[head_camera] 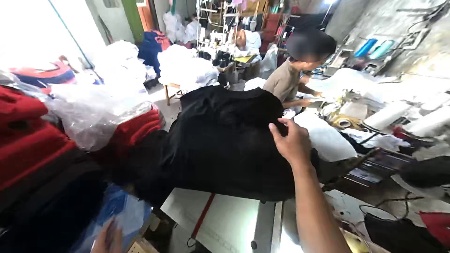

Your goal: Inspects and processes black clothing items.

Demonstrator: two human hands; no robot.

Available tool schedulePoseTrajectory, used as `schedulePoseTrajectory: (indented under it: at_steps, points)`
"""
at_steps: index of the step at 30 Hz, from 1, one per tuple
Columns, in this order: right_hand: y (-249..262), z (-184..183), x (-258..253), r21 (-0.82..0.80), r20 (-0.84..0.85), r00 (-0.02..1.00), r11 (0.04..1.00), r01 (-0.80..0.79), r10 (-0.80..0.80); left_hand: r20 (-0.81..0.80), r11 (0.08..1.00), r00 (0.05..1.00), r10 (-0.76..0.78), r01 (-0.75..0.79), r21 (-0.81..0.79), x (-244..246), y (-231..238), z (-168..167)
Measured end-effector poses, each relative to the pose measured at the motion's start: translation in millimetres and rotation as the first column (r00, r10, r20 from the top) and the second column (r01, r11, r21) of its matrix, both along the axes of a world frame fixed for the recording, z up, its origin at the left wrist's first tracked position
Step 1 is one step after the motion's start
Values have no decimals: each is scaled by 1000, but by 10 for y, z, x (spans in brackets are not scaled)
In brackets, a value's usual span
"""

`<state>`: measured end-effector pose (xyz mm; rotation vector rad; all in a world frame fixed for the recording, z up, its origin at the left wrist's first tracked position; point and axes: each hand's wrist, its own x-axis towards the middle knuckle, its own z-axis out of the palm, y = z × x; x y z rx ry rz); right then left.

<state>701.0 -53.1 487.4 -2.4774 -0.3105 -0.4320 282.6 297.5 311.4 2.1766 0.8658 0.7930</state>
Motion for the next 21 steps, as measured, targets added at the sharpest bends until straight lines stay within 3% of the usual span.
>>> schedulePoseTrajectory:
  at_steps: [2,3,5,7,9,13,15,17,21]
  points:
    - [-47,-377,71,-129,-162,985,991,45,-66,229,933,947,-225,142,331,999,-164,942]
    - [-67,-552,77,-164,-145,987,986,42,-66,239,886,923,-302,179,427,1421,-318,1287]
    - [-139,-691,44,-161,-99,995,987,0,-17,108,820,942,-316,214,531,2158,-495,1571]
    - [-223,-751,-20,-117,-113,993,993,-31,18,-133,824,965,-228,264,502,2787,-407,1455]
    - [-317,-745,-86,-104,-141,990,994,-25,10,-270,896,940,-208,294,332,3161,-253,1225]
    - [-192,-487,-3,-217,-291,955,976,-17,-48,-277,931,922,-272,324,166,3143,-178,1227]
    - [26,-161,116,-331,-426,904,938,-108,-46,-273,920,911,-309,359,156,3058,-143,1190]
    - [464,343,267,-298,-458,881,914,-274,114,-266,894,889,-372,421,157,3043,-77,1185]
    - [2167,931,470,-196,-155,800,776,-600,579,-182,787,799,-573,598,153,3025,186,1175]
